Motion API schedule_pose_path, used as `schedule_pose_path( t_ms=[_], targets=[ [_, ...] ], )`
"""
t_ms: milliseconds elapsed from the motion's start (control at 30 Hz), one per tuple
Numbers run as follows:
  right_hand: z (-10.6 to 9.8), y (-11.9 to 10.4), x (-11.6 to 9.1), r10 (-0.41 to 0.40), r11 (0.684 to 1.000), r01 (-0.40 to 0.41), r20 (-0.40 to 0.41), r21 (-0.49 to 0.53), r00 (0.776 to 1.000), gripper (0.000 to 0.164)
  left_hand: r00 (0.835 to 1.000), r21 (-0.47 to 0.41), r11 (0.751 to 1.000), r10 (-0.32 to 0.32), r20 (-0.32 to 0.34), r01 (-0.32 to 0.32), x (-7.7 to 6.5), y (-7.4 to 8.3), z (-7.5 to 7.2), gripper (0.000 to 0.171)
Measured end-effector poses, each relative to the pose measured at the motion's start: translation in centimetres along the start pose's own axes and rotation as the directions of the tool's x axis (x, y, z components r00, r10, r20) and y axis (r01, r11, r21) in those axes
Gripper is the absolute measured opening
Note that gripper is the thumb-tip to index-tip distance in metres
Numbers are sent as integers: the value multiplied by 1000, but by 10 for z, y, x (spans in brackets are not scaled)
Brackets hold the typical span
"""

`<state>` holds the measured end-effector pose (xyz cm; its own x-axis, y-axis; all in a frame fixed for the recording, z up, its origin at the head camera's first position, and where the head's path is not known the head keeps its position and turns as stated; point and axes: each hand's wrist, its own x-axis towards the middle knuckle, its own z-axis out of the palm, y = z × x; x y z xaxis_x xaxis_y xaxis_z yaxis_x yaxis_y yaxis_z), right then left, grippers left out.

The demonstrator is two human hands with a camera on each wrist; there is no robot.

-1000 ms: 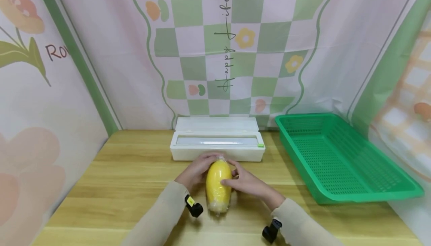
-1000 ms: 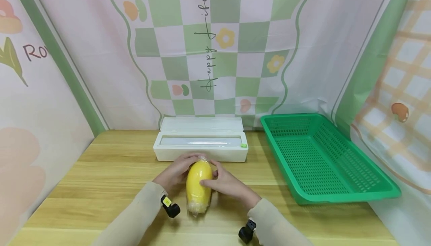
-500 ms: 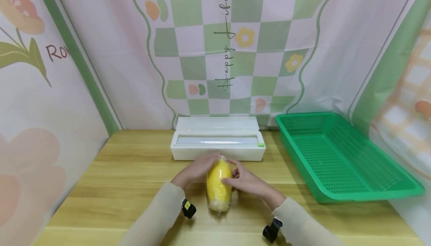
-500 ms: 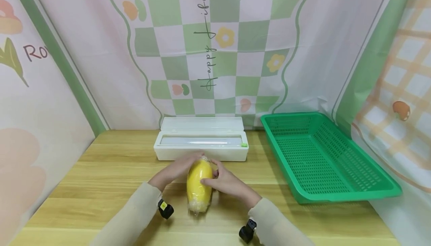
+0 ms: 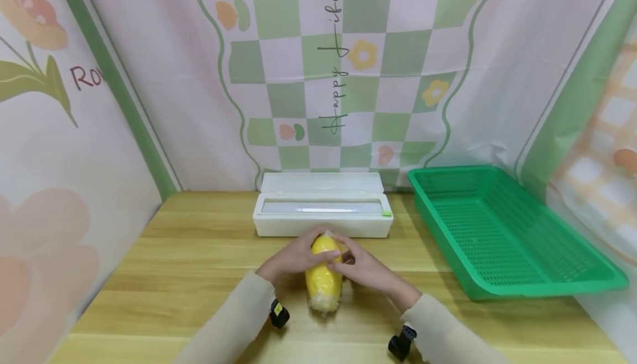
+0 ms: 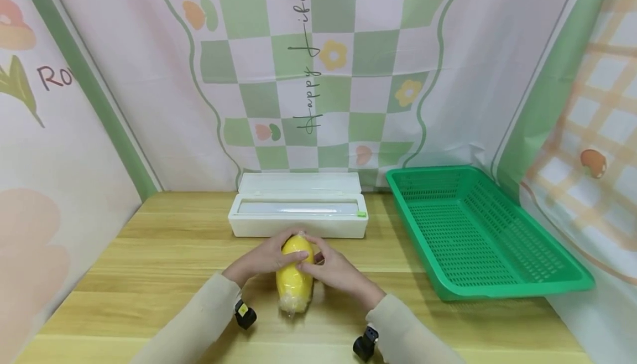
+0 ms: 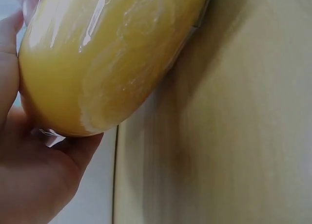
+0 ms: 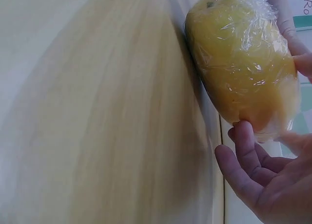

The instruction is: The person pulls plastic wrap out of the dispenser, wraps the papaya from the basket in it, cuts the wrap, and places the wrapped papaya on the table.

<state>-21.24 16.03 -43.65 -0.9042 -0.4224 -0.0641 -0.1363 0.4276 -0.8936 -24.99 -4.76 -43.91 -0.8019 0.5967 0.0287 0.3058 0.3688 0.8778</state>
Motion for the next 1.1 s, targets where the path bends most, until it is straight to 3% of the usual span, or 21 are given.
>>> schedule_pose_path(
  t_ms=[200, 367, 667, 933, 1100],
  targets=[
    [1, 0, 0, -54, 997, 54, -4, -47, 999, 72, 999, 34, 999, -3, -50, 5, -3, -4, -1, 69],
    [1, 0, 1, -80, 996, 80, 7, -48, 997, 64, 997, 75, 997, 29, -69, -24, -4, -5, -2, 59],
    [2, 1, 3, -10, 1000, 9, -30, -16, 1000, 71, 992, 119, 993, 21, -126, -6, -4, -6, 0, 55],
    [2, -3, -2, -56, 994, 57, 13, -88, 998, 73, 977, 125, 992, 36, -211, -10, -7, -5, 4, 57],
    [1, -4, -5, -93, 985, 93, 7, -148, 996, 70, 967, 186, 982, 62, -247, -16, -10, -2, 5, 61]
  ],
)
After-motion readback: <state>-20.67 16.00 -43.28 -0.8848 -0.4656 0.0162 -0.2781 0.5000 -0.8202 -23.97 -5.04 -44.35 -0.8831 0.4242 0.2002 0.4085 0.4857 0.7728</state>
